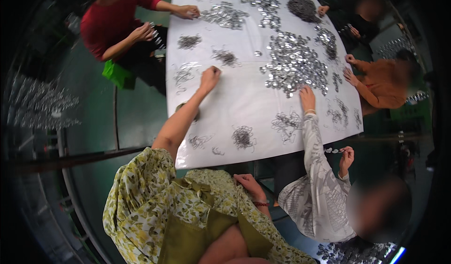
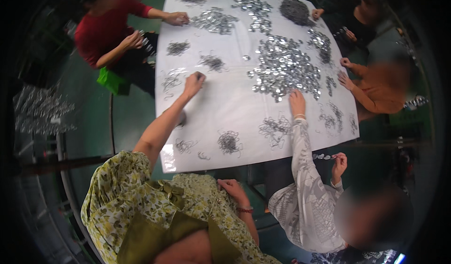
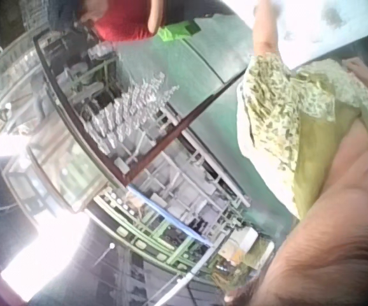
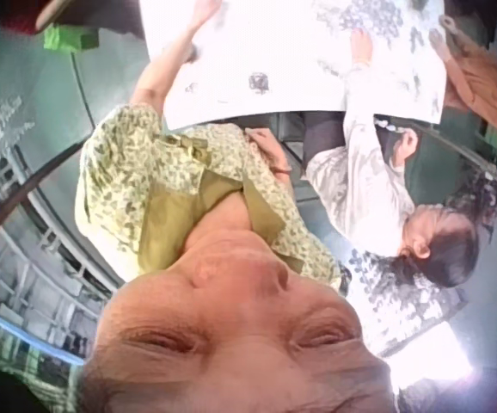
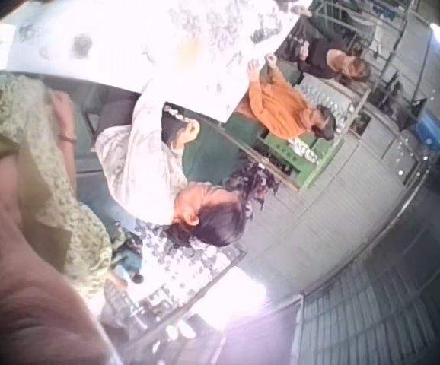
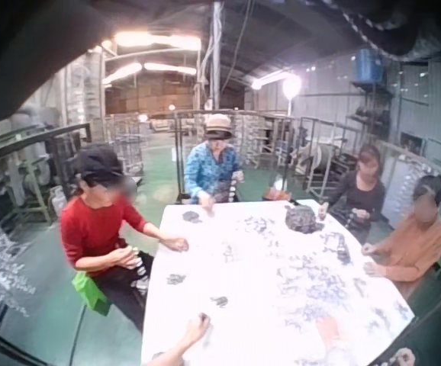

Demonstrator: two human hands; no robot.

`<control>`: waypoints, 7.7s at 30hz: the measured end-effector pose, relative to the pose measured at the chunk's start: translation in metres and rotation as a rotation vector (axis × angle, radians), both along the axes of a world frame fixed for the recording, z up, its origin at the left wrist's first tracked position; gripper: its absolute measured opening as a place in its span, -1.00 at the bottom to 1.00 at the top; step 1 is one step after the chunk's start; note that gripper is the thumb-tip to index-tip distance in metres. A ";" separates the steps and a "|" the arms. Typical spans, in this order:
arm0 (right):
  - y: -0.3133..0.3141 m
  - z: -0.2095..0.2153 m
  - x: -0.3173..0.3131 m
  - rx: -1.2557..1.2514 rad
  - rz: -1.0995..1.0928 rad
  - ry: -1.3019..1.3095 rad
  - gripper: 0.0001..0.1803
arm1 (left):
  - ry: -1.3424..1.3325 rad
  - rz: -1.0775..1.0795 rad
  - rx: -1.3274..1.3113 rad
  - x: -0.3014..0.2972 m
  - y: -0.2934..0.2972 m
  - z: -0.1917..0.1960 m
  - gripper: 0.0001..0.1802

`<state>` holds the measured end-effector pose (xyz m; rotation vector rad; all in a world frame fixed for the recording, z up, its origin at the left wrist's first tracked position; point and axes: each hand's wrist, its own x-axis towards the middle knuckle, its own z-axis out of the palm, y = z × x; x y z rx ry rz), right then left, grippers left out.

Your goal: The person sits at a table with several others and assembles decorative hanging ornaments by hand. They pick up small silver discs and wire loops, attach them together, and hang the finished pieces on a nearby metal rack. The process is repetitive and involves fine manual dexterity.

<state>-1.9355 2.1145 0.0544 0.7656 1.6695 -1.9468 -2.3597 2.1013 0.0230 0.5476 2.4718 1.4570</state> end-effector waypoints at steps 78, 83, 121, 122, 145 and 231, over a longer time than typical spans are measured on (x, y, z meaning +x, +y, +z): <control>0.133 0.041 -0.170 -0.002 -0.640 0.427 -0.78 | -0.065 -0.613 0.114 0.144 -0.023 0.118 -0.87; 0.102 0.066 -0.153 -0.087 -0.841 0.583 -0.80 | -0.027 -0.725 0.101 0.151 -0.003 0.125 -0.80; 0.128 0.107 -0.136 0.172 -1.024 0.616 -0.92 | 0.182 -0.588 -0.487 0.021 0.045 0.049 -0.84; 0.126 0.104 -0.135 0.157 -1.019 0.641 -0.92 | 0.156 -0.561 -0.416 0.021 0.044 0.058 -0.85; 0.039 0.112 -0.094 0.227 -1.057 0.752 -0.89 | -0.615 -0.404 0.133 0.049 0.009 0.063 -0.74; 0.159 0.128 -0.127 0.091 -0.935 0.559 -0.87 | 0.717 -0.750 -0.613 0.045 0.044 0.014 -0.88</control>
